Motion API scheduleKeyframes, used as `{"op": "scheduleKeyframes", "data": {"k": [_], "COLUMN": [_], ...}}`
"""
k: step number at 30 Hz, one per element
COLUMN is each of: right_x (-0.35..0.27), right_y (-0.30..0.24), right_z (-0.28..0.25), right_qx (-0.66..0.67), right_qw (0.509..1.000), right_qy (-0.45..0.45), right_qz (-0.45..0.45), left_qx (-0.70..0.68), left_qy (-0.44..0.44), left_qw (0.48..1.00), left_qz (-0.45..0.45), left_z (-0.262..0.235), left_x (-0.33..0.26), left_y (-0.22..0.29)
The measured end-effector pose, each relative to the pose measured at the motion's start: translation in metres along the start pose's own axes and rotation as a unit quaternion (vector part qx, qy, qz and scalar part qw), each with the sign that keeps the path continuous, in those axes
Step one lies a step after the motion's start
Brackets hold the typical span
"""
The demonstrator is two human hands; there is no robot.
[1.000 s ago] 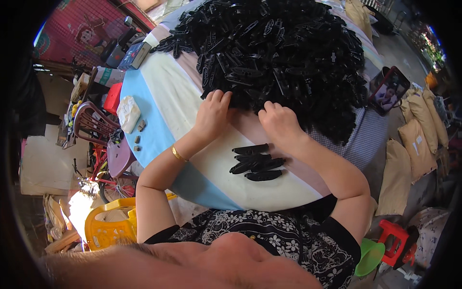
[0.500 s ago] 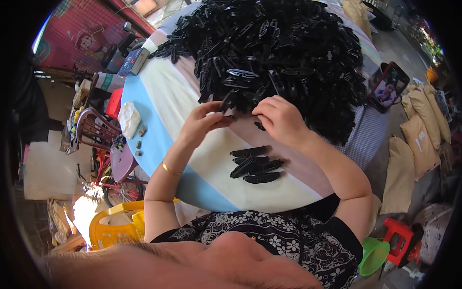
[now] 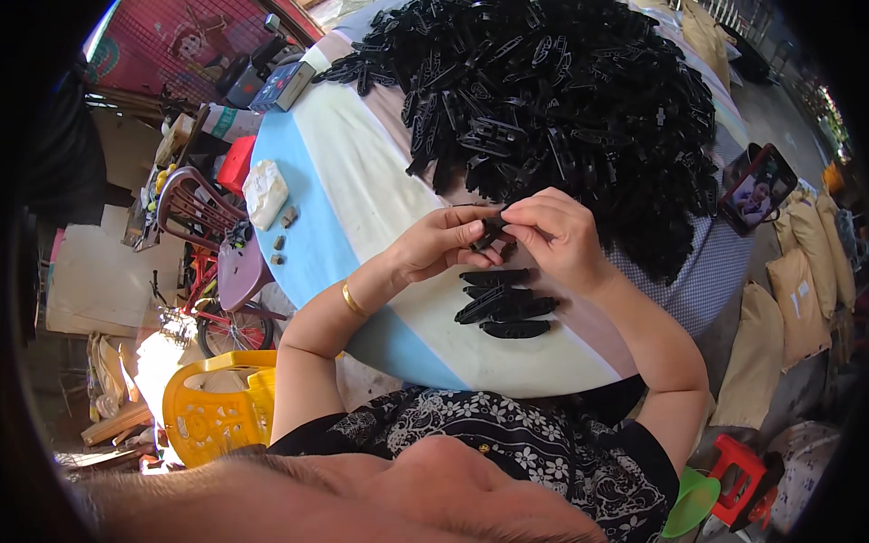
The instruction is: Assembling black plastic hair clips or similar small hardware components by hand.
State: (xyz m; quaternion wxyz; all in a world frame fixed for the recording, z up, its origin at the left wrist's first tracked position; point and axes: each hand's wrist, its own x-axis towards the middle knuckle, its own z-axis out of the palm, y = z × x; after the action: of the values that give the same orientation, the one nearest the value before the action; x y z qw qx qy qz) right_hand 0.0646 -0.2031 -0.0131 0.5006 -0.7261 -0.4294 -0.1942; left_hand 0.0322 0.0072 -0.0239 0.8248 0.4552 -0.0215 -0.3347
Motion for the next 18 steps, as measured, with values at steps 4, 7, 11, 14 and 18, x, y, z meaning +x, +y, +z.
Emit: {"op": "scheduleKeyframes", "data": {"k": [4,7,11,14,18], "right_x": [0.001,0.003,0.002,0.004,0.004], "right_y": [0.001,0.0,0.001,-0.002,-0.006], "right_z": [-0.001,-0.002,-0.002,-0.003,-0.004], "right_qx": [-0.01,-0.001,-0.008,-0.03,-0.042], "right_qw": [1.0,0.999,0.998,0.994,0.993], "right_qy": [-0.006,-0.034,-0.042,-0.057,-0.05], "right_qz": [-0.004,-0.027,-0.053,-0.084,-0.101], "left_qx": [-0.032,-0.031,-0.003,0.007,-0.006], "left_qy": [0.004,0.009,0.004,-0.009,-0.039], "left_qw": [0.999,0.999,1.0,0.999,0.999], "left_qz": [-0.004,-0.016,-0.028,-0.036,-0.037], "left_z": [0.004,0.0,-0.002,-0.007,-0.003], "left_x": [-0.002,-0.002,-0.001,-0.002,-0.003], "left_y": [0.002,0.001,0.003,0.002,0.005]}}
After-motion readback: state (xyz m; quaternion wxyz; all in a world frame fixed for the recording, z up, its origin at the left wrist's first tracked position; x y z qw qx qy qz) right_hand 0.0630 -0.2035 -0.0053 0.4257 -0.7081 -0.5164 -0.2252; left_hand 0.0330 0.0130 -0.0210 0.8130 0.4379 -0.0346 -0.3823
